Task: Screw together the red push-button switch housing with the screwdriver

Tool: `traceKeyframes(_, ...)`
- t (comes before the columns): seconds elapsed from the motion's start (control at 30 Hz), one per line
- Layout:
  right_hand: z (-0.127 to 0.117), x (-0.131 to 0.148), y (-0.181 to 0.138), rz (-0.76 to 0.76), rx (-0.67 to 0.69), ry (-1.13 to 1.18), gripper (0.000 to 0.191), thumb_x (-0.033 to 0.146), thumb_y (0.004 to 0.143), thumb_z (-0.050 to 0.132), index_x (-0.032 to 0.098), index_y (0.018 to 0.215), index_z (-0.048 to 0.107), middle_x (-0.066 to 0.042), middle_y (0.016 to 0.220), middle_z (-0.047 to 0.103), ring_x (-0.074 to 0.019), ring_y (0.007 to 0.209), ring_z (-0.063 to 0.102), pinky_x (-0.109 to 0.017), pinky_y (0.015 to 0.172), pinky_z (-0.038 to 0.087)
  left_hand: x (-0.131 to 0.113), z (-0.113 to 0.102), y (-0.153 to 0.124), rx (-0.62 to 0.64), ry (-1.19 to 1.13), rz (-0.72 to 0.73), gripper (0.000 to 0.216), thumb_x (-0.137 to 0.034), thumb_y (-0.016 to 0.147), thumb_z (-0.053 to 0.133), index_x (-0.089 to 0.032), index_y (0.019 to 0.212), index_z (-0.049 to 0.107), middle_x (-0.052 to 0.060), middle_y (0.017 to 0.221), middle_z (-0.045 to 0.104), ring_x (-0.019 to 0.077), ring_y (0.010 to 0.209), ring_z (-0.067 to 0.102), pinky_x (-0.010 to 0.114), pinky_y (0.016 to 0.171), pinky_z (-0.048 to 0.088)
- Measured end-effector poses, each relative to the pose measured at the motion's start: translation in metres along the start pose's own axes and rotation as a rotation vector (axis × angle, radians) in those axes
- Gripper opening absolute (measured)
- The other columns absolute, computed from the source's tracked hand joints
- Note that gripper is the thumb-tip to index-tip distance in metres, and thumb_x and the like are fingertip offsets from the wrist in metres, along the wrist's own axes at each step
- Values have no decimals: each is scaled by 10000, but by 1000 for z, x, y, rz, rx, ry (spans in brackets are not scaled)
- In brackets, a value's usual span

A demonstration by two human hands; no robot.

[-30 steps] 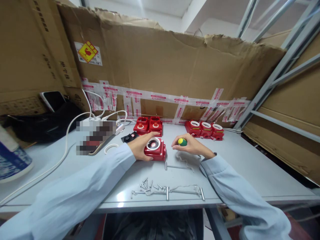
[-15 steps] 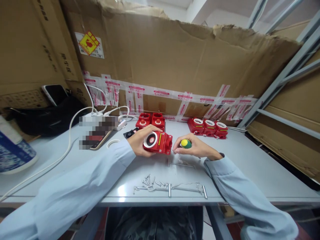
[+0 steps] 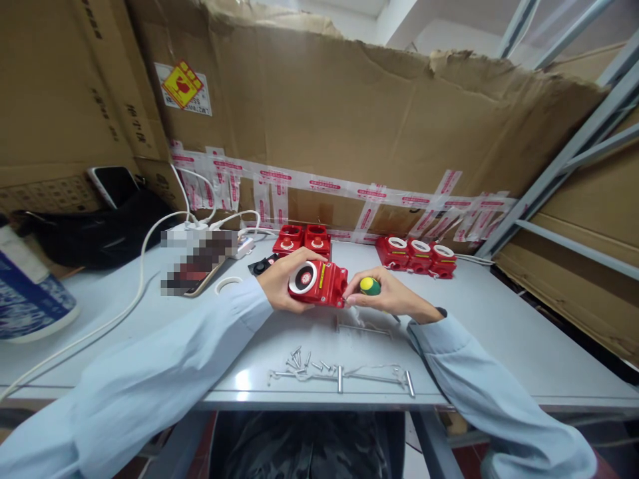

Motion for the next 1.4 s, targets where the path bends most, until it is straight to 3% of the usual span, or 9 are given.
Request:
traceKeyframes(0.37,-1,1,-1,8,-37,-2,202,324,718,703,141,800,678,-40,779,683,-122,709,594,-233,671,461,2,0,0,-13,4,56,676,-289,578,719,-146,1178,441,98,1112,566,226,959,582,339,856,459)
traceKeyframes(0.53,3,-1,0,20,-60,-27,235,363,711,700,142,777,657,-39,775,671,-128,706,588,-249,676,464,-1,1,0,-13,-14,7,662,-312,575,720,-160,1161,453,95,1101,571,231,954,583,349,843,462)
traceKeyframes(0.9,-2,-2,1,45,-335,-148,272,399,686,698,156,696,576,11,638,570,-88,571,497,-217,546,416,9,0,-1,-10,-1,-80,712,-291,558,729,-169,1189,422,85,1134,559,236,1016,566,377,919,437)
traceKeyframes(1.1,-28,1,-6,159,-715,98,178,314,706,604,185,810,539,54,513,524,-64,375,405,-177,331,301,8,-4,-3,111,119,-96,755,-298,596,702,-191,1268,374,98,1208,511,254,1090,515,413,963,392)
traceKeyframes(1.17,-38,-4,-7,149,-753,218,177,283,694,564,179,834,536,43,492,553,-88,374,458,-196,350,369,8,-3,-3,179,150,-112,778,-297,601,696,-198,1293,356,99,1219,497,259,1110,499,413,971,381)
traceKeyframes(1.27,-49,-12,-10,192,-764,199,142,294,712,501,163,747,546,10,455,573,-129,412,548,-232,419,457,9,3,-2,299,229,-184,781,-316,588,698,-191,1288,375,100,1172,500,278,1089,507,410,941,399)
traceKeyframes(1.4,-57,-19,-14,257,-838,78,213,317,720,534,155,580,527,-31,440,584,-139,427,584,-185,350,380,8,9,1,429,309,-271,779,-349,582,694,-160,1270,381,105,1136,512,278,1024,538,389,891,427)
Point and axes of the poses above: each hand's wrist, its own y-axis towards the middle knuckle, its own z-axis out of the palm, x = y × z, the point moved 1 cm from there along y, towards the middle knuckle
